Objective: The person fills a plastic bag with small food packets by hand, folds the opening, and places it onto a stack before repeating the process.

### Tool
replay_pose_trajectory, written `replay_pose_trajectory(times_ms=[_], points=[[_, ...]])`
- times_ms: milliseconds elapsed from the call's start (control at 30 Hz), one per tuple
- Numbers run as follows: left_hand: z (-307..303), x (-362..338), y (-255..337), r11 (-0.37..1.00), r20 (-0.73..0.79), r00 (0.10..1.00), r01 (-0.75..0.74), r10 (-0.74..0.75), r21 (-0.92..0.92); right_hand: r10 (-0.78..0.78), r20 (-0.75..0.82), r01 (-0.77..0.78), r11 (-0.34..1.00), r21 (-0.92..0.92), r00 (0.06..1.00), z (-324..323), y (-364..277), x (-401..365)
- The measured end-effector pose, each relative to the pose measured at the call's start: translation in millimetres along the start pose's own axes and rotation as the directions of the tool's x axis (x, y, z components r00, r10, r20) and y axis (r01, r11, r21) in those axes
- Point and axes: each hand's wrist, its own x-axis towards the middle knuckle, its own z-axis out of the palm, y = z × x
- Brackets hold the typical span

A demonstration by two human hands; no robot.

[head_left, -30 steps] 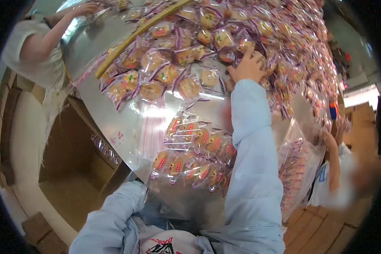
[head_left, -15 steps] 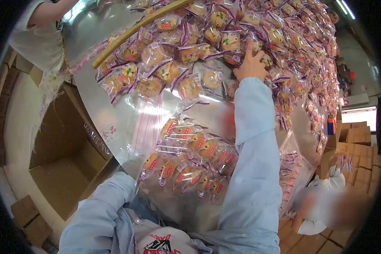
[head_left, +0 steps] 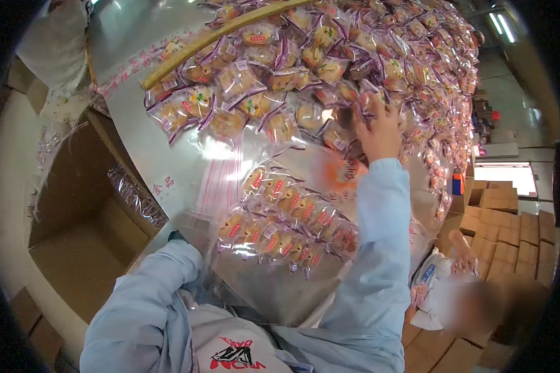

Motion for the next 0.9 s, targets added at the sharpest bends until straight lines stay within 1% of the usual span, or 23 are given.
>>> replay_pose_trajectory(times_ms=[100, 133, 167, 200, 267, 300, 367, 433, 533, 600, 633, 667, 700, 767, 833, 867, 900], points=[[2, -8, -2, 1.000, 0.019, 1.000, -0.001, 0.001, -0.013, -0.080, -0.191, 0.116, 0.977, 0.181, 0.978, -22, 21, -7], [2, -10, -3, 1.000, 0.026, 1.000, -0.003, 0.004, -0.019, -0.206, -0.294, 0.218, 0.976, 0.011, 0.933, -32, 30, -8], [2, -9, -3, 0.999, 0.030, 0.999, -0.015, 0.016, -0.033, -0.022, -0.271, 0.114, 0.938, 0.328, 0.962, -40, 38, -17], [1, -9, -4, 0.999, 0.037, 0.999, -0.015, 0.016, -0.033, 0.151, -0.194, -0.001, 0.790, 0.613, 0.969, -60, 29, -32], [-4, -7, -4, 0.998, 0.045, 0.998, -0.041, 0.043, -0.046, 0.295, -0.133, -0.070, 0.585, 0.808, 0.946, -92, 18, -62], [-7, -6, -6, 0.997, 0.042, 0.997, -0.057, 0.059, -0.055, 0.297, -0.195, -0.037, 0.627, 0.778, 0.935, -109, 18, -80], [-11, -6, -4, 0.993, 0.041, 0.995, -0.092, 0.095, -0.070, 0.315, -0.275, 0.014, 0.634, 0.773, 0.908, -136, 21, -120], [-18, 4, -3, 0.986, 0.019, 0.990, -0.135, 0.138, -0.102, 0.370, -0.313, 0.056, 0.564, 0.824, 0.875, -155, 24, -171], [-32, 13, 4, 0.949, -0.055, 0.970, -0.242, 0.236, -0.200, 0.494, -0.255, -0.055, 0.530, 0.846, 0.832, -185, 5, -254], [-62, -1, 9, 0.902, -0.149, 0.947, -0.317, 0.285, -0.294, 0.550, -0.303, -0.119, 0.603, 0.789, 0.778, -184, 4, -315], [-86, -18, 15, 0.903, -0.178, 0.950, -0.302, 0.258, -0.305, 0.581, -0.325, -0.160, 0.630, 0.760, 0.746, -180, 3, -347], [-114, -40, 23, 0.923, -0.171, 0.969, -0.224, 0.178, -0.312, 0.629, -0.301, -0.200, 0.599, 0.775, 0.717, -176, -2, -378], [-129, -59, 23, 0.883, -0.272, 0.937, -0.308, 0.218, -0.354, 0.673, -0.274, -0.234, 0.562, 0.793, 0.687, -171, -8, -404], [-161, -99, 25, 0.785, -0.127, 0.992, -0.084, 0.007, -0.614, 0.739, -0.237, -0.282, 0.503, 0.817, 0.631, -150, -10, -451], [-177, -126, 20, 0.787, -0.194, 0.979, -0.070, -0.064, -0.613, 0.781, -0.220, -0.320, 0.471, 0.822, 0.585, -131, -5, -493], [-191, -136, 31, 0.799, -0.300, 0.954, -0.164, -0.022, -0.579, 0.810, -0.186, -0.330, 0.420, 0.845, 0.555, -135, -18, -492], [-207, -143, 46, 0.811, -0.317, 0.948, -0.203, 0.022, -0.549, 0.806, -0.194, -0.338, 0.435, 0.835, 0.559, -134, -24, -493]])
